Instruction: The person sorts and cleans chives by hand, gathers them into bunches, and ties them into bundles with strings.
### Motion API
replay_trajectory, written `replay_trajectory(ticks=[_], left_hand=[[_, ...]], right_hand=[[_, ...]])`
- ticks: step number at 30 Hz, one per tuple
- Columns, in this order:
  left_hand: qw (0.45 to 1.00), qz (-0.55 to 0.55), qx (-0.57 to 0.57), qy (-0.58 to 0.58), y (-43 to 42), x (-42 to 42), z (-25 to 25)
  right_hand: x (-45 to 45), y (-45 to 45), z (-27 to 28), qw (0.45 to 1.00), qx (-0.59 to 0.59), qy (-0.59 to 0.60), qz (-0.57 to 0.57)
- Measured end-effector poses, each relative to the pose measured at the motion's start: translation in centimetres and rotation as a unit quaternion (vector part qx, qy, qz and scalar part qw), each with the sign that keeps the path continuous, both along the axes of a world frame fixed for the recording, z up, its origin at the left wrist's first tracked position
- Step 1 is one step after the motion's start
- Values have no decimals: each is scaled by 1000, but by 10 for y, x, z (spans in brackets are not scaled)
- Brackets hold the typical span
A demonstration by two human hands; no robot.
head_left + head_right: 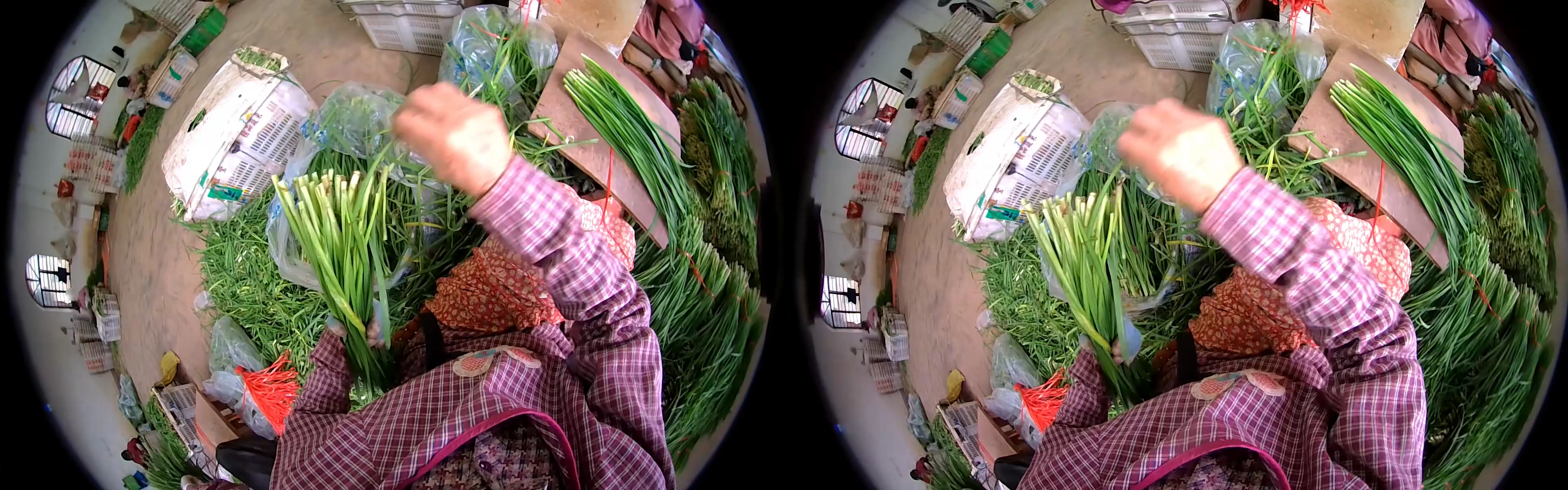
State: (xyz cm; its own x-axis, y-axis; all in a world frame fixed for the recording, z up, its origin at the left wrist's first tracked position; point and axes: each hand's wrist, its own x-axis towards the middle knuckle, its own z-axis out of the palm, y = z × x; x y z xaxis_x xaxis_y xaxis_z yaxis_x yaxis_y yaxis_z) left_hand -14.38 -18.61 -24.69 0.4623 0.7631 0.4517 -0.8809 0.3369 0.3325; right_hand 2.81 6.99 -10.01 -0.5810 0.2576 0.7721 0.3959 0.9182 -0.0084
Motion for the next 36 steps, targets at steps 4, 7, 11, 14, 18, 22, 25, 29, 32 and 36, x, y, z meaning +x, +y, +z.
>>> replay_trajectory(ticks=[4, 7, 11, 14, 18, 22, 25, 29, 32, 36], left_hand=[[997, 58, -46, 13, -13, -2, 2], [996, 78, 23, 35, 10, 0, 19], [997, 61, 30, 33, 4, -5, 15], [997, 65, 21, 32, -2, -8, 15], [996, 77, 17, 35, -5, -10, 18], [996, 78, 14, 35, -1, -8, 20], [997, 67, 10, 28, 7, -2, 20], [999, 48, 11, 16, 17, 12, 22], [999, 51, -2, 13, 18, 22, 31], [994, 81, -34, 72, 18, 27, 41]], right_hand=[[72, 52, -3, 974, -38, -15, -224], [106, 65, -22, 908, -155, -149, -360], [117, 55, -49, 868, -182, -233, -398], [140, 80, -51, 809, -287, -225, -461], [193, 98, -38, 778, -266, -215, -527], [208, 90, -49, 825, -241, -200, -471], [142, 33, -32, 949, -213, -52, -228], [49, -50, 5, 864, -487, 75, 107], [16, -70, 14, 837, -510, 73, 182], [12, -64, 6, 840, -501, 116, 174]])
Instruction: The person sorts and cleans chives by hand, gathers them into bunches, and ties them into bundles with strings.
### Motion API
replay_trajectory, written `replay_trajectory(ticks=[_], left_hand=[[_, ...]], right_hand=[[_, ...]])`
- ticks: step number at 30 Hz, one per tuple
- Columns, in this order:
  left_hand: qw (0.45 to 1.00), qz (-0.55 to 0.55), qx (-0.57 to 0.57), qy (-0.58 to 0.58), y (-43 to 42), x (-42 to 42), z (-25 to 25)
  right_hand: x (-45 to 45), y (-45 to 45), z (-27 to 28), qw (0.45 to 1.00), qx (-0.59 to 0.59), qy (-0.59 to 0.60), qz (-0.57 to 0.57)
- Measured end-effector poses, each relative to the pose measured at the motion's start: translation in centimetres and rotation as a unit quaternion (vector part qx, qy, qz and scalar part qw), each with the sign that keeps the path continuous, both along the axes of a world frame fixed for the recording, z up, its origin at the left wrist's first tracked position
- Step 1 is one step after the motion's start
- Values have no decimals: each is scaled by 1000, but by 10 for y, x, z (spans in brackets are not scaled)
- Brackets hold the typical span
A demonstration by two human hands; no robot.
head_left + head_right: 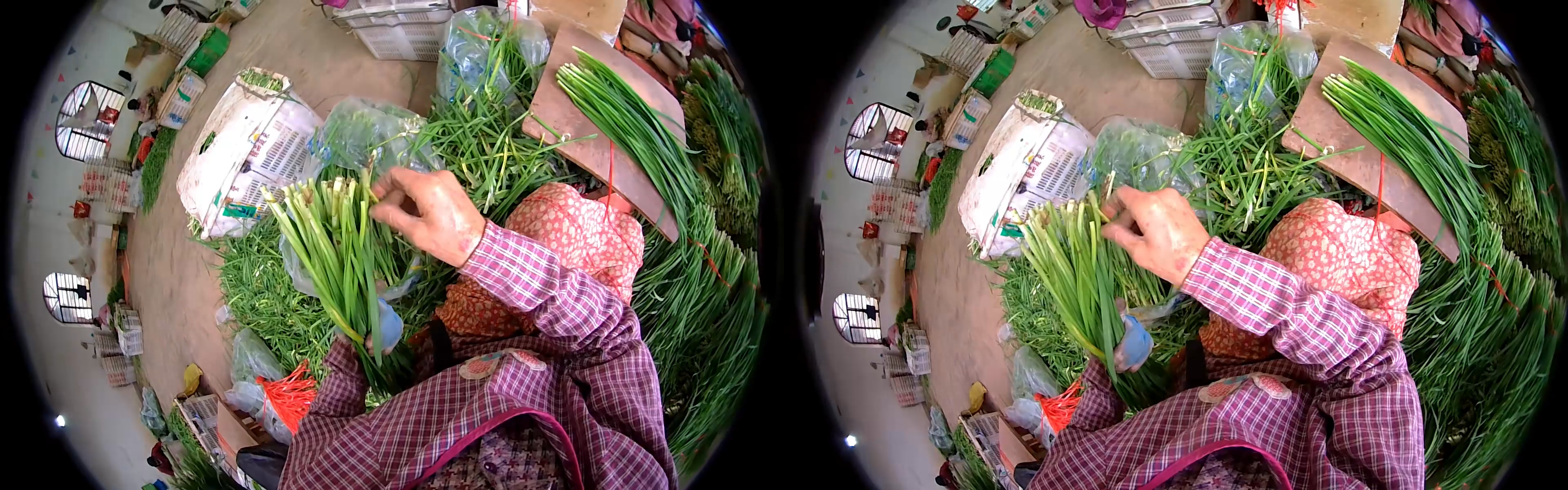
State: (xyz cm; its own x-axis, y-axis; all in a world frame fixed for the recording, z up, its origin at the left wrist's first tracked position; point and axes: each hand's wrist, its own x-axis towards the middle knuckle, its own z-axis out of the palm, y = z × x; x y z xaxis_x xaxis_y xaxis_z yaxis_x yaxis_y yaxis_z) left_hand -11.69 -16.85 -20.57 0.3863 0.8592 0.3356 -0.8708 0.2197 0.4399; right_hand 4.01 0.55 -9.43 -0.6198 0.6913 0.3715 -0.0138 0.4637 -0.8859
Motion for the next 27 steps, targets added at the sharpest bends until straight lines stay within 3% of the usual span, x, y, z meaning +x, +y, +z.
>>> replay_trajectory(ticks=[3, 4, 8, 10, 12, 14, 16, 19, 22, 27], left_hand=[[995, 25, -98, -18, -4, 2, -2], [998, -18, -40, -36, 3, -2, -10], [998, -44, 18, -48, 6, -5, -16], [993, -74, 61, -75, 11, -8, -32], [984, -108, 99, -105, 11, -8, -36], [990, -88, 48, -98, 7, -4, -24], [994, -63, 7, -88, 3, -1, -14], [997, -45, -17, -66, 5, 0, -2], [996, -72, -22, -56, 3, -6, -14], [995, -100, 23, -21, 3, -15, -29]], right_hand=[[11, 19, -11, 982, 161, 10, -100], [19, 29, -11, 964, 224, -9, -145], [51, 74, -16, 912, 215, -218, -272], [58, 78, -13, 900, 228, -263, -263], [54, 71, -12, 917, 268, -194, -222], [43, 54, 13, 962, 234, -107, -95], [28, 43, 22, 972, 217, -94, -10], [11, 40, 23, 962, 204, -173, 49], [0, 38, 15, 963, 173, -185, 97], [-4, 32, 2, 983, 139, -110, 43]])
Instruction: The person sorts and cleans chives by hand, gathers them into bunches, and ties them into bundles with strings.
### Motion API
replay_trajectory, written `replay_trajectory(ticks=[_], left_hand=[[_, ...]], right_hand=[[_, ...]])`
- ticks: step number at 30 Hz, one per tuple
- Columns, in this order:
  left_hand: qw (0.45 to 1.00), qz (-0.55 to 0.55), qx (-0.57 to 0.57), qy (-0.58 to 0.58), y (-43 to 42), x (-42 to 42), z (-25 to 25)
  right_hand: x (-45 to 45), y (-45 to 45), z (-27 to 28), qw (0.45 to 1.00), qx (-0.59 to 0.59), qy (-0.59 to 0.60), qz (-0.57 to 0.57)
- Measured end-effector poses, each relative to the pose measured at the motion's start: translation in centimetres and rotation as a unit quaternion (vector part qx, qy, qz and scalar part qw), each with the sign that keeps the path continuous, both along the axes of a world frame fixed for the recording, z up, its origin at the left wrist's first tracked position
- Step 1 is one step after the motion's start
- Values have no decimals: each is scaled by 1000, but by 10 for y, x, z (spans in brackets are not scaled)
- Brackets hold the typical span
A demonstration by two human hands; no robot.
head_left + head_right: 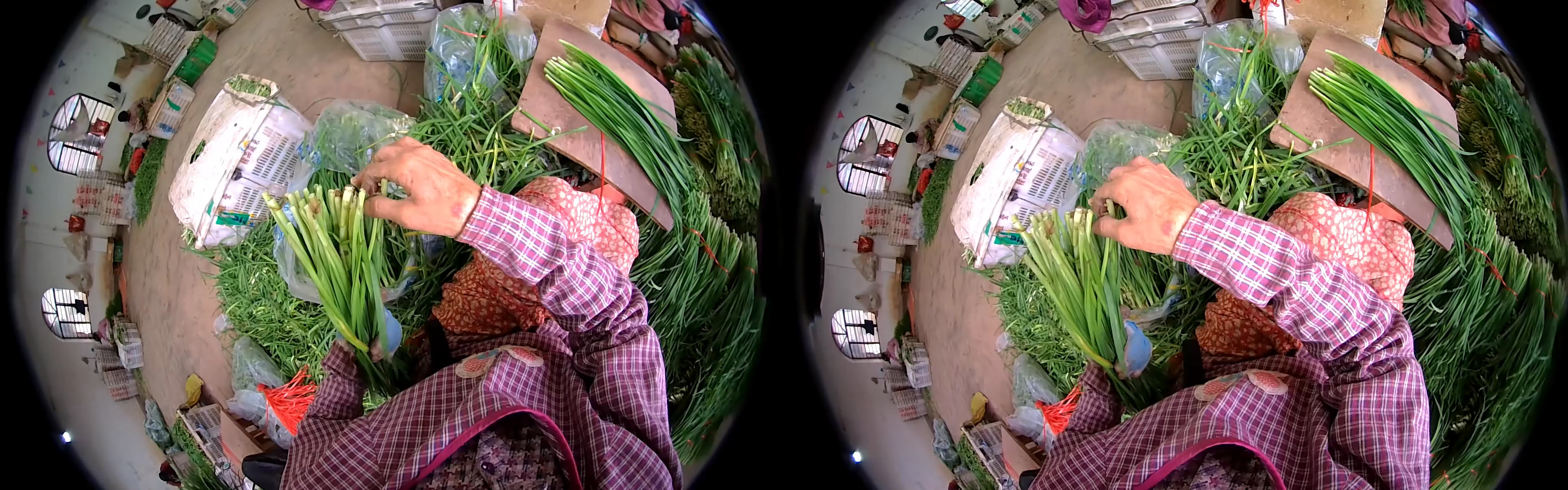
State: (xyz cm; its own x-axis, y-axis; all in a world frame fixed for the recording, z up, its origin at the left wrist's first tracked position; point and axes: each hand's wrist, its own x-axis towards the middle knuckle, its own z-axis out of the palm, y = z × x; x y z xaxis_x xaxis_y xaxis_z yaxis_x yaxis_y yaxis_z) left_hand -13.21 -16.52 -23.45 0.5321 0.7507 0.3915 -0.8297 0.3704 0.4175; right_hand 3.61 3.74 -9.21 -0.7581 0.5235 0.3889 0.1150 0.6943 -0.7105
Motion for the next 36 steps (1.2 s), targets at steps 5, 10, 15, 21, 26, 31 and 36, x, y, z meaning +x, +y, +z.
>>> replay_trajectory(ticks=[5, 10, 15, 21, 26, 31, 36], left_hand=[[980, 133, -149, -3, -25, 7, 21], [995, 99, -6, 23, -14, -2, 8], [993, 5, 115, -18, -7, -17, -26], [1000, -4, 25, -18, -22, -21, -13], [999, 21, 14, -26, -29, -26, -20], [999, 24, 8, -30, -27, -25, -24], [999, 33, 0, -35, -32, -24, -25]], right_hand=[[8, -8, 5, 997, -54, 49, -27], [15, -2, 15, 987, -117, 88, -71], [35, 30, 13, 979, -62, 135, -137], [123, 109, 34, 927, -67, 272, -248], [187, 148, 6, 842, 263, 4, -471], [90, 59, -23, 965, 140, 3, -224], [30, -15, -5, 992, -87, 12, -87]])
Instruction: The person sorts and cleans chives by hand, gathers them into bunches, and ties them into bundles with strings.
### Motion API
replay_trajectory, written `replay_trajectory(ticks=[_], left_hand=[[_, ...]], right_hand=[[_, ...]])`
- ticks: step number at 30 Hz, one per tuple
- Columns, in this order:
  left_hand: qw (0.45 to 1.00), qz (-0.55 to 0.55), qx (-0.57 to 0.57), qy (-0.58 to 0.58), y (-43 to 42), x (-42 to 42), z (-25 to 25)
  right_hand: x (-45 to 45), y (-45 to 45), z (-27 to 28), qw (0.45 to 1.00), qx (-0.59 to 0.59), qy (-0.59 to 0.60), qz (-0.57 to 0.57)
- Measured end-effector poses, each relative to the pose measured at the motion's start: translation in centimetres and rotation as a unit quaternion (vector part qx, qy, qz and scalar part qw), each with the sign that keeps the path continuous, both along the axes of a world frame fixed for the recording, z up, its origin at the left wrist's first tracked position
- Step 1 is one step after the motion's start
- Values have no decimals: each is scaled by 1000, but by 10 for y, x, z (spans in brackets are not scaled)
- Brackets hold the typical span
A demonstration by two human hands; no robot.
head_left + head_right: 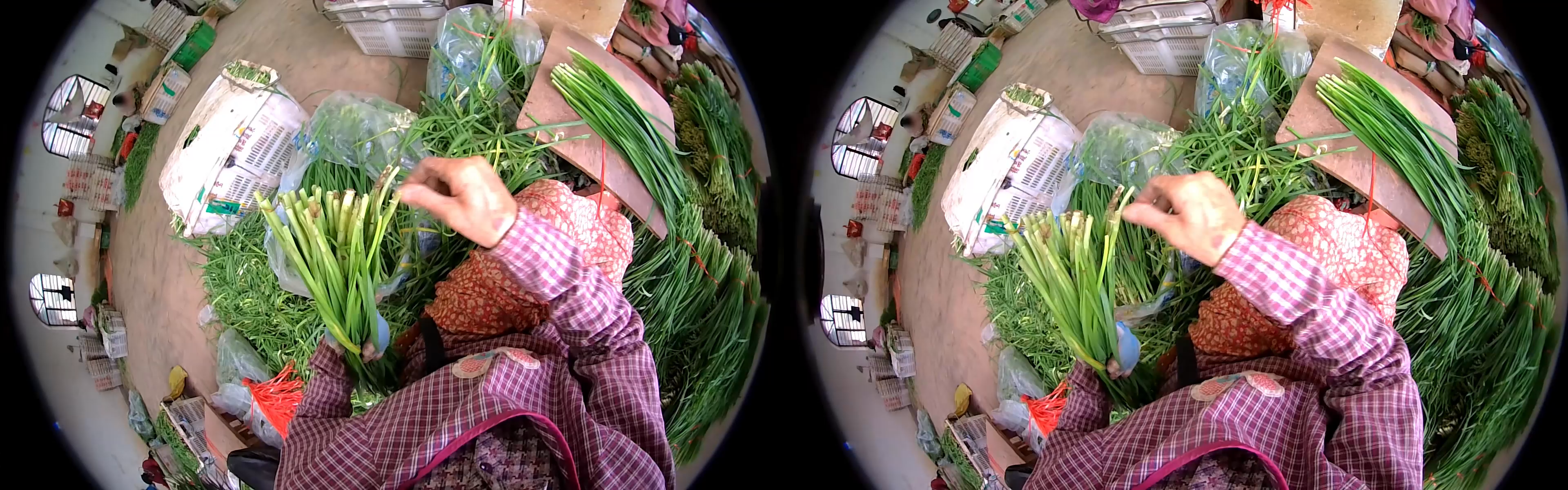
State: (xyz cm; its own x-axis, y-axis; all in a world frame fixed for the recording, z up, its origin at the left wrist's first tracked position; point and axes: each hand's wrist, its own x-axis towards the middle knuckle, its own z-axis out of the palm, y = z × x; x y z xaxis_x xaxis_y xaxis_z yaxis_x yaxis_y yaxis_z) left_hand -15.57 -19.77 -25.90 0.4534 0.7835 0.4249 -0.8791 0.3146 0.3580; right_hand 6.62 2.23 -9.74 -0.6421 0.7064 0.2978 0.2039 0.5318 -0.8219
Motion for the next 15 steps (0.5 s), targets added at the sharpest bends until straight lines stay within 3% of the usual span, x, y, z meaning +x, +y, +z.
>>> replay_trajectory(ticks=[9, 15], left_hand=[[1000, 0, -23, -14, -13, -4, -10], [1000, 0, -4, -25, -8, -3, -9]], right_hand=[[-26, -9, -11, 994, -109, -7, 18], [-24, -3, -15, 1000, 1, 14, -11]])
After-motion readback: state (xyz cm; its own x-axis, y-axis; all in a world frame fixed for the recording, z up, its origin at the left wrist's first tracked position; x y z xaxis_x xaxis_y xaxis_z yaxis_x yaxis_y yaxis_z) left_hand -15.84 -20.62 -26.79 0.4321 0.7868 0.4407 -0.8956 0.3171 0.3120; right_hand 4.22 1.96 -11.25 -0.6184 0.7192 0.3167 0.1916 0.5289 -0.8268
